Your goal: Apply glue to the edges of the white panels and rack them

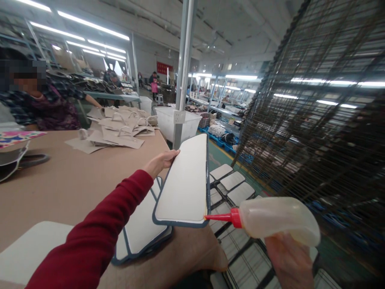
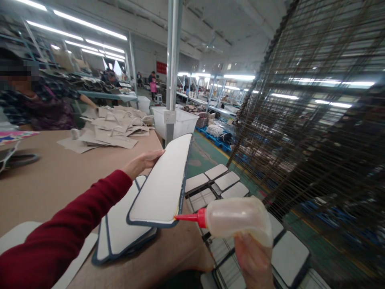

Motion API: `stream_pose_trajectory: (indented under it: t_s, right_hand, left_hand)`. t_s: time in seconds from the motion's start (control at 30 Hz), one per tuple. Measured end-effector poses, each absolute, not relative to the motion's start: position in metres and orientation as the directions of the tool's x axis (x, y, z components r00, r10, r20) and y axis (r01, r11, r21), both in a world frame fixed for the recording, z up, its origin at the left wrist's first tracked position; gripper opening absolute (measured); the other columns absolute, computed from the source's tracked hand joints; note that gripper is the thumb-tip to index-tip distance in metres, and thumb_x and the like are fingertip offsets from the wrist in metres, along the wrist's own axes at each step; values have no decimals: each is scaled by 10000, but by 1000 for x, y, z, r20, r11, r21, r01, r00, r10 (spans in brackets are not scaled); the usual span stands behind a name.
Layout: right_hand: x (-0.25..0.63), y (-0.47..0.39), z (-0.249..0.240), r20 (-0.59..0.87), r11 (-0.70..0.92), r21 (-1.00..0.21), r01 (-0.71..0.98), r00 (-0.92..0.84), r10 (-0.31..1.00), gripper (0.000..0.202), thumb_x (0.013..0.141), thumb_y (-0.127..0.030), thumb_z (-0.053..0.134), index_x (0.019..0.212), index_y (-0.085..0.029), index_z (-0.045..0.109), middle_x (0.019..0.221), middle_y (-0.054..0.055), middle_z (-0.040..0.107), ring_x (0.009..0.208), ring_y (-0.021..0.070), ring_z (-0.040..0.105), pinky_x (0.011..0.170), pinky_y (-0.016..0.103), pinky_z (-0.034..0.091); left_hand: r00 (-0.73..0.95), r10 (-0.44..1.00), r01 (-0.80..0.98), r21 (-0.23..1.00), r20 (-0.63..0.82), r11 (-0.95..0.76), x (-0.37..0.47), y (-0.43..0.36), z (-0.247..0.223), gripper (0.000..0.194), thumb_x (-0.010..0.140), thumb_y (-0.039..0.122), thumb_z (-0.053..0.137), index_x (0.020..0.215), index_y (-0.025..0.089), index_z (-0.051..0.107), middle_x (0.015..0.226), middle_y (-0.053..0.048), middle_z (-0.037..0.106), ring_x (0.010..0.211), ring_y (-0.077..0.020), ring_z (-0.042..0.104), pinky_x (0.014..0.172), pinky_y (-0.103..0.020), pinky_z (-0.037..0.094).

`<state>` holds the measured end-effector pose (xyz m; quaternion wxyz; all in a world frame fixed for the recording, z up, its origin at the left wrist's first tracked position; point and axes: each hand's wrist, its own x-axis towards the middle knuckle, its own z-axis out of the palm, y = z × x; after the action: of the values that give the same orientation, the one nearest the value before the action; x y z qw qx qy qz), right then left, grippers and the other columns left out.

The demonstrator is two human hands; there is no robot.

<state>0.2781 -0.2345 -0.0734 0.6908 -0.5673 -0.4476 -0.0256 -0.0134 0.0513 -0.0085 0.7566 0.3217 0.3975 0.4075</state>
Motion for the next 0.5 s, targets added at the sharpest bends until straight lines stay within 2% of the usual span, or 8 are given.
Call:
stream_pose_trajectory:
  t_s: [0.17, 0.27, 0.37, 0.5]
  right_hand:
    - [279, -242, -71, 599, 266, -801, 537, 717, 357, 347, 585, -492, 830, 768, -258, 651, 852, 61, 655, 1019, 291, 598, 903, 486, 523]
    - [278, -246, -70, 611, 267, -792, 550, 721, 327, 401, 516, -454, 871, 772, -250, 640, 813, 62, 644, 1023, 313, 598, 919, 507, 509]
    - [273, -244, -68, 625, 290, -779, 556, 725, 291, 423, 504, -435, 882, 772, -231, 625, 771, 61, 633, 971, 314, 615, 876, 507, 520]
    - [255, -236, -60, 610, 355, -779, 517, 755, 239, 473, 547, -490, 851, 862, -214, 632, 829, 67, 645, 897, 280, 625, 799, 454, 545]
  left_hand:
    - [255, 899, -470, 767, -356, 437, -18, 50, -11, 182, 862, 58, 585, 1030, 70, 656, 743, -70, 733, 523, -136, 658, 553, -215, 579]
    - [204, 903, -521, 740, -377, 427, -19, 50, -15, 244, 900, 50, 504, 1101, 72, 640, 790, -78, 744, 590, -155, 687, 598, -232, 597]
    - [175, 902, -566, 709, -395, 421, -18, 49, -19, 291, 929, 62, 438, 1157, 69, 619, 795, -79, 746, 638, -168, 702, 624, -233, 603]
    - [183, 896, -621, 659, -404, 424, -16, 48, -25, 304, 915, 82, 487, 1198, 72, 596, 779, -77, 744, 654, -193, 711, 623, -258, 615]
